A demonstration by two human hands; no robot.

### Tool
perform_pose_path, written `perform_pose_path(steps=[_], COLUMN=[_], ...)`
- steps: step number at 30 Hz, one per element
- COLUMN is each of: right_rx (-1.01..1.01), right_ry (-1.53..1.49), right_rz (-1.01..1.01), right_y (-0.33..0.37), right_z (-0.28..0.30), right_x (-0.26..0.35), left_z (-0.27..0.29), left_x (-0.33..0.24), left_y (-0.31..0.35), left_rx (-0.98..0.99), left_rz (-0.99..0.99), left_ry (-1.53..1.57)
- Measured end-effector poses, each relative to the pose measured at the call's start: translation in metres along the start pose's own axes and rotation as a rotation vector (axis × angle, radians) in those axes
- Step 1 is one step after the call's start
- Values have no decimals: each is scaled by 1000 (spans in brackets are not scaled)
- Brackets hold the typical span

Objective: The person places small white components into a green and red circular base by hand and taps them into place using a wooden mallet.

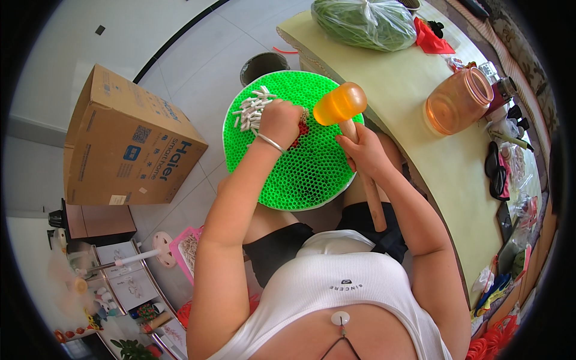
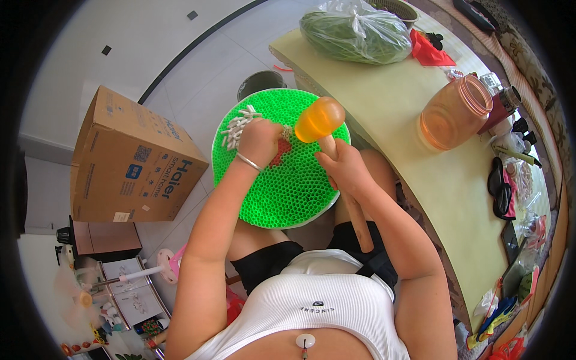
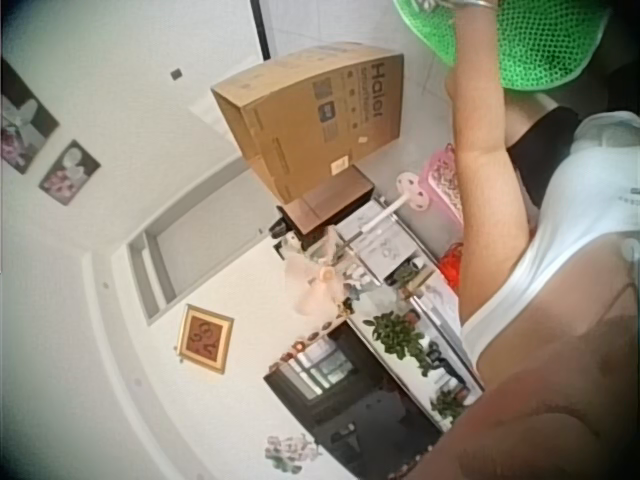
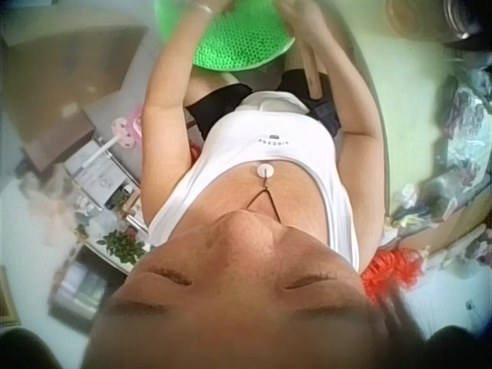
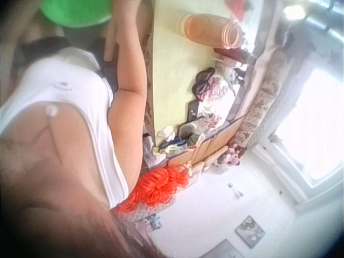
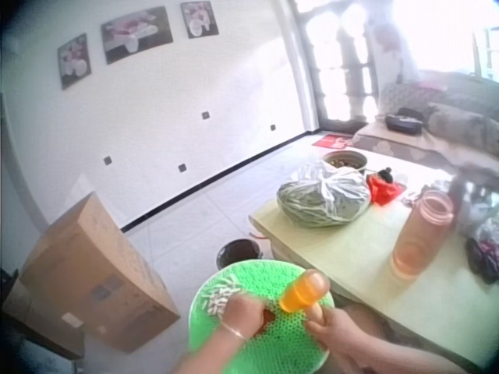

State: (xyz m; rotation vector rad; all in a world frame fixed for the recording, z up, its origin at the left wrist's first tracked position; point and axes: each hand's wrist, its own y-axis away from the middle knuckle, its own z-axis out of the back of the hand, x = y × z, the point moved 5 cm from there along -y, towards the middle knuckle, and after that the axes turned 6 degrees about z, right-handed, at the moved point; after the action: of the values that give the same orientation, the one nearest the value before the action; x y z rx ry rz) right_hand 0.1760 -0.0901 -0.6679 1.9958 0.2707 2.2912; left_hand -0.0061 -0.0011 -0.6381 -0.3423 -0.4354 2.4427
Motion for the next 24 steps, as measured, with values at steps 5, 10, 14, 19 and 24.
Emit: perform_pose_path(steps=[5, 10, 14, 19, 24], right_rx=[9, 74, -18, 96, -23], right_ry=[83, 219, 404, 672, 326], right_rz=[-14, 103, 453, 412, 113], right_y=[-1, 2, 5, -14, -11], right_z=[1, -16, -29, -37, -18], right_x=[2, 68, 96, 71, 51], left_z=[-3, 21, 43, 15, 0], left_x=[7, 41, 62, 63, 58], left_y=[-4, 14, 3, -8, -11], left_rx=[54, -168, -194, -102, -66], left_rz=[49, 266, 269, 23, -49], left_ry=[56, 236, 120, -162, -150])
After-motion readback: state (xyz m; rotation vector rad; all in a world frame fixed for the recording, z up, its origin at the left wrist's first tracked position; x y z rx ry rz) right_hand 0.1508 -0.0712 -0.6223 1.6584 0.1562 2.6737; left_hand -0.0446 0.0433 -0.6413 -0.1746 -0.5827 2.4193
